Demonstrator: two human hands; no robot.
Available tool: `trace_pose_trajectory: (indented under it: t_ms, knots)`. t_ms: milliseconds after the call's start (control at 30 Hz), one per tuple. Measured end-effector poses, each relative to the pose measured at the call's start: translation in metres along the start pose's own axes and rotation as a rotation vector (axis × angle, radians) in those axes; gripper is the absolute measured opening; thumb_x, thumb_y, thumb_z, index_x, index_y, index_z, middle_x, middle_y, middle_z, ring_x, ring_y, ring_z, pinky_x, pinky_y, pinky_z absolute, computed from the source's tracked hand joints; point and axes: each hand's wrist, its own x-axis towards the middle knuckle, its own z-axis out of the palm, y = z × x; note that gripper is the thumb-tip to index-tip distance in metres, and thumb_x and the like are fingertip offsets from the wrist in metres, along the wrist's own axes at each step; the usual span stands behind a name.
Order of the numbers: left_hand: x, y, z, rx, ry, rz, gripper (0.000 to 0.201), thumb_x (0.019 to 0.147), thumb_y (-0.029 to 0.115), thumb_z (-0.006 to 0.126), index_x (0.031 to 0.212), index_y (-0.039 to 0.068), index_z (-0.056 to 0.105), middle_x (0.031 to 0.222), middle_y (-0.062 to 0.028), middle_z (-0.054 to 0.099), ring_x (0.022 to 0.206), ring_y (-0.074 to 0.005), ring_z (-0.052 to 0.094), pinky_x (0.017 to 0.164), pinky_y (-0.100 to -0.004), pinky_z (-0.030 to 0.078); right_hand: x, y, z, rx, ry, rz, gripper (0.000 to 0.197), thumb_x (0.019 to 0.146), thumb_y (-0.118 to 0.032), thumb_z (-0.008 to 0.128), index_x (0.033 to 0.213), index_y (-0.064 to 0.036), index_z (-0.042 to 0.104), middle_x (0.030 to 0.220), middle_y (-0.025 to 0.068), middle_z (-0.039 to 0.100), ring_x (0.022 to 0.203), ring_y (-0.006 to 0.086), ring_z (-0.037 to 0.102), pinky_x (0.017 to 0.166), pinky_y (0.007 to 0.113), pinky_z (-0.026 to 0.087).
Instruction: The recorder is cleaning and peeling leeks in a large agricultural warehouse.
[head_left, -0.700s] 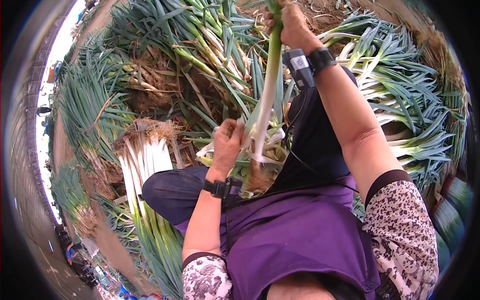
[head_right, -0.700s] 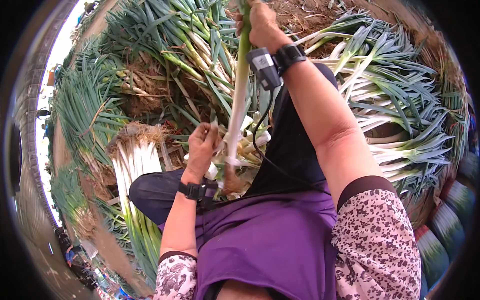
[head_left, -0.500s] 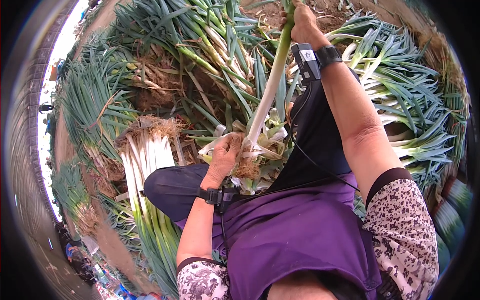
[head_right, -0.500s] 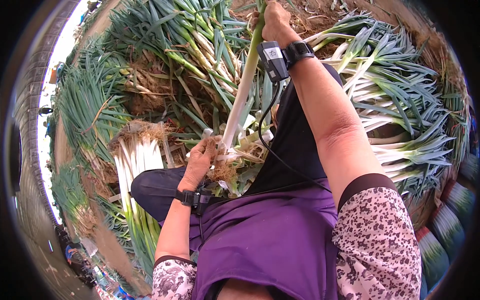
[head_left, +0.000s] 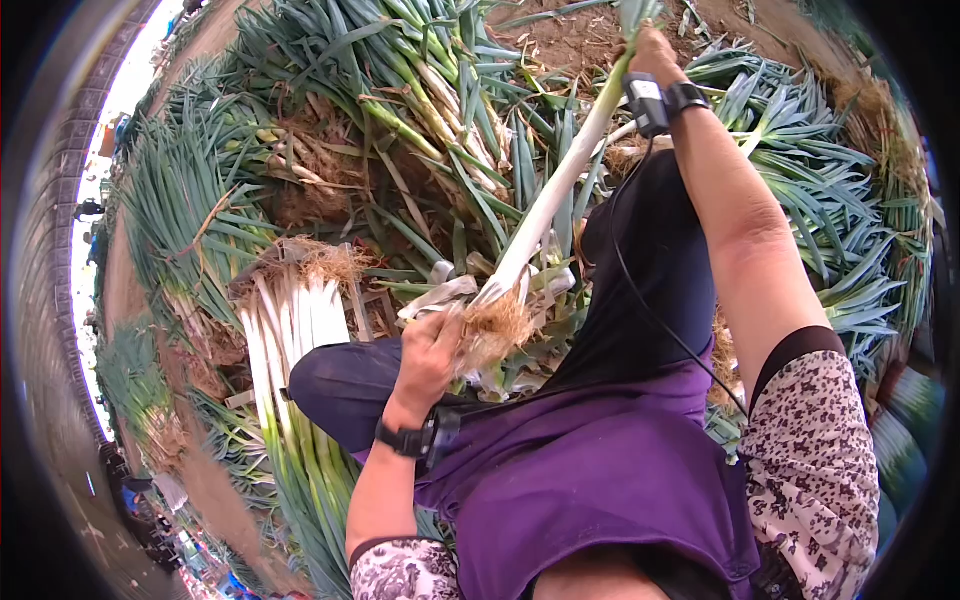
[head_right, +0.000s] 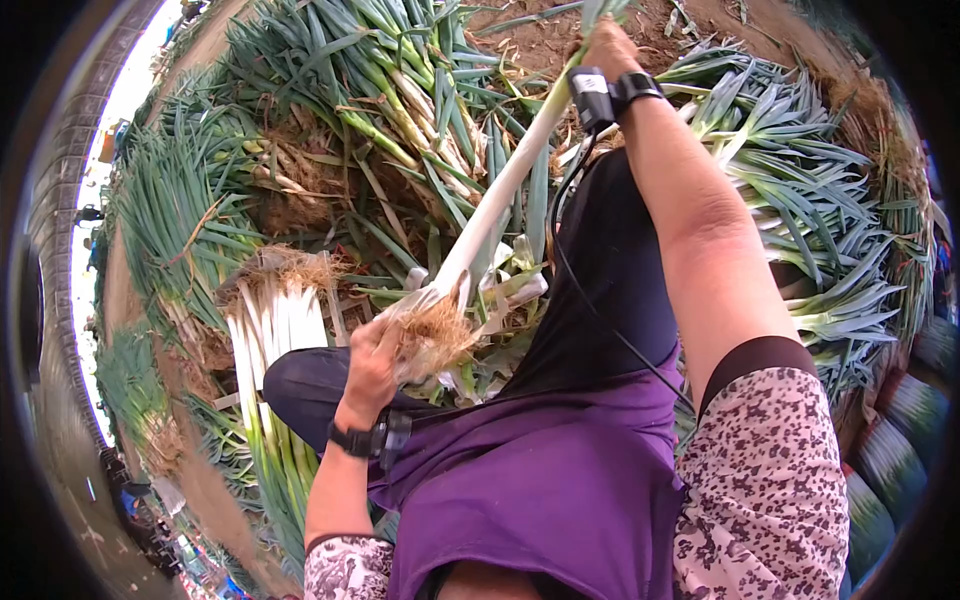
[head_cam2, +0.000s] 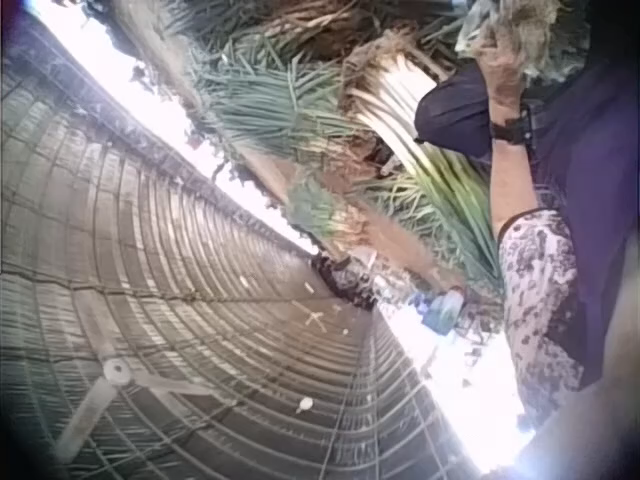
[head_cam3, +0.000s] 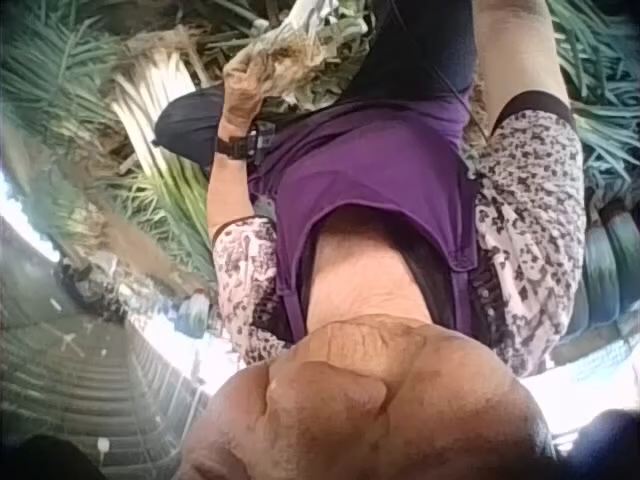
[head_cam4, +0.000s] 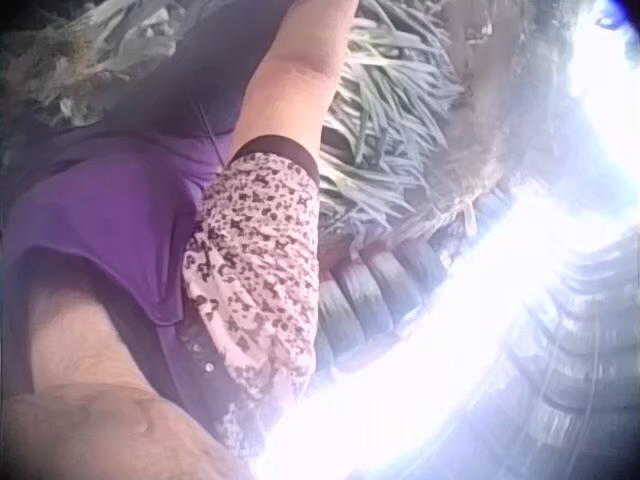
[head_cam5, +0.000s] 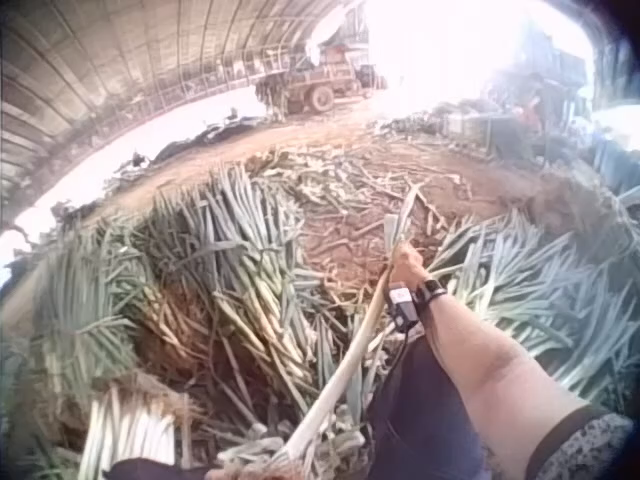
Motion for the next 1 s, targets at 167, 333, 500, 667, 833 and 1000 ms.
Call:
trace_pose_trajectory:
  t_ms: [167, 333, 500, 667, 833, 1000]
  knots:
    - [-0.049, 0.049, -0.039, -0.730, 0.149, -0.858, 0.019, 0.091, 0.011, 0.058, 0.084, -0.006, 0.063, 0.066, -0.0001, 0.057, 0.063, -0.0049, 0.047, 0.055, -0.0231, 0.040, 0.069, -0.042, -0.056, -1.888, 0.025, -0.937, 0.043, 0.075, -0.030, 0.073, 0.107, -0.0055, 0.060, 0.096, 0.0135, 0.068, 0.085, 0.0266, 0.067, 0.073, 0.036, 0.055]
    - [-0.056, 0.038, -0.037, -0.162, -0.124, -0.825, 0.035, 0.085, 0.030, 0.068, 0.098, -0.003, 0.065, 0.078, -0.0090, 0.065, 0.072, -0.0182, 0.060, 0.071, -0.0296, 0.048, 0.072, -0.040, -0.063, -1.606, 0.186, -0.885, 0.016, 0.063, -0.016, 0.075, 0.063, -0.0066, 0.062, 0.066, 0.0141, 0.063, 0.059, 0.0289, 0.063, 0.050, 0.036, 0.049]
    - [0.008, -0.047, 0.020, 0.434, 0.088, -0.414, 0.093, 0.069, 0.060, 0.071, 0.125, -0.010, 0.047, 0.122, -0.0275, 0.052, 0.115, -0.0403, 0.047, 0.099, -0.0446, 0.038, 0.049, 0.000, -0.024, -1.912, 0.023, -0.675, 0.031, 0.061, -0.032, 0.080, 0.078, -0.0080, 0.069, 0.089, 0.0112, 0.070, 0.086, 0.0229, 0.067, 0.071, 0.032, 0.055]
    - [0.159, -0.042, 0.061, -0.117, 0.478, -0.254, 0.092, 0.071, 0.047, 0.078, 0.132, -0.009, 0.036, 0.129, -0.0276, 0.048, 0.120, -0.0359, 0.046, 0.101, -0.0428, 0.036, 0.109, -0.040, -0.066, -0.286, 0.112, 0.050, 0.032, 0.084, -0.041, 0.061, 0.086, -0.0096, 0.055, 0.072, 0.0086, 0.061, 0.054, 0.0253, 0.054, 0.050, 0.039, 0.046]
    - [0.152, -0.066, 0.057, -0.977, 0.632, -0.573, 0.022, 0.093, 0.024, 0.060, 0.088, 0.003, 0.056, 0.072, -0.0010, 0.057, 0.058, -0.0105, 0.052, 0.057, -0.0259, 0.044, 0.027, 0.007, -0.031, -0.262, -0.465, 0.088, 0.045, 0.088, -0.047, 0.060, 0.101, -0.0072, 0.045, 0.090, 0.0149, 0.056, 0.081, 0.0371, 0.058, 0.072, 0.053, 0.053]
    - [0.122, -0.051, 0.049, -0.860, 0.741, -0.531, 0.033, 0.098, 0.031, 0.049, 0.075, 0.008, 0.052, 0.063, 0.0020, 0.049, 0.050, -0.0053, 0.044, 0.042, -0.0214, 0.037, 0.037, -0.032, -0.022, 0.094, -0.071, -0.041, 0.052, 0.073, -0.038, 0.079, 0.097, -0.0082, 0.044, 0.079, 0.0109, 0.056, 0.070, 0.0355, 0.064, 0.067, 0.052, 0.056]
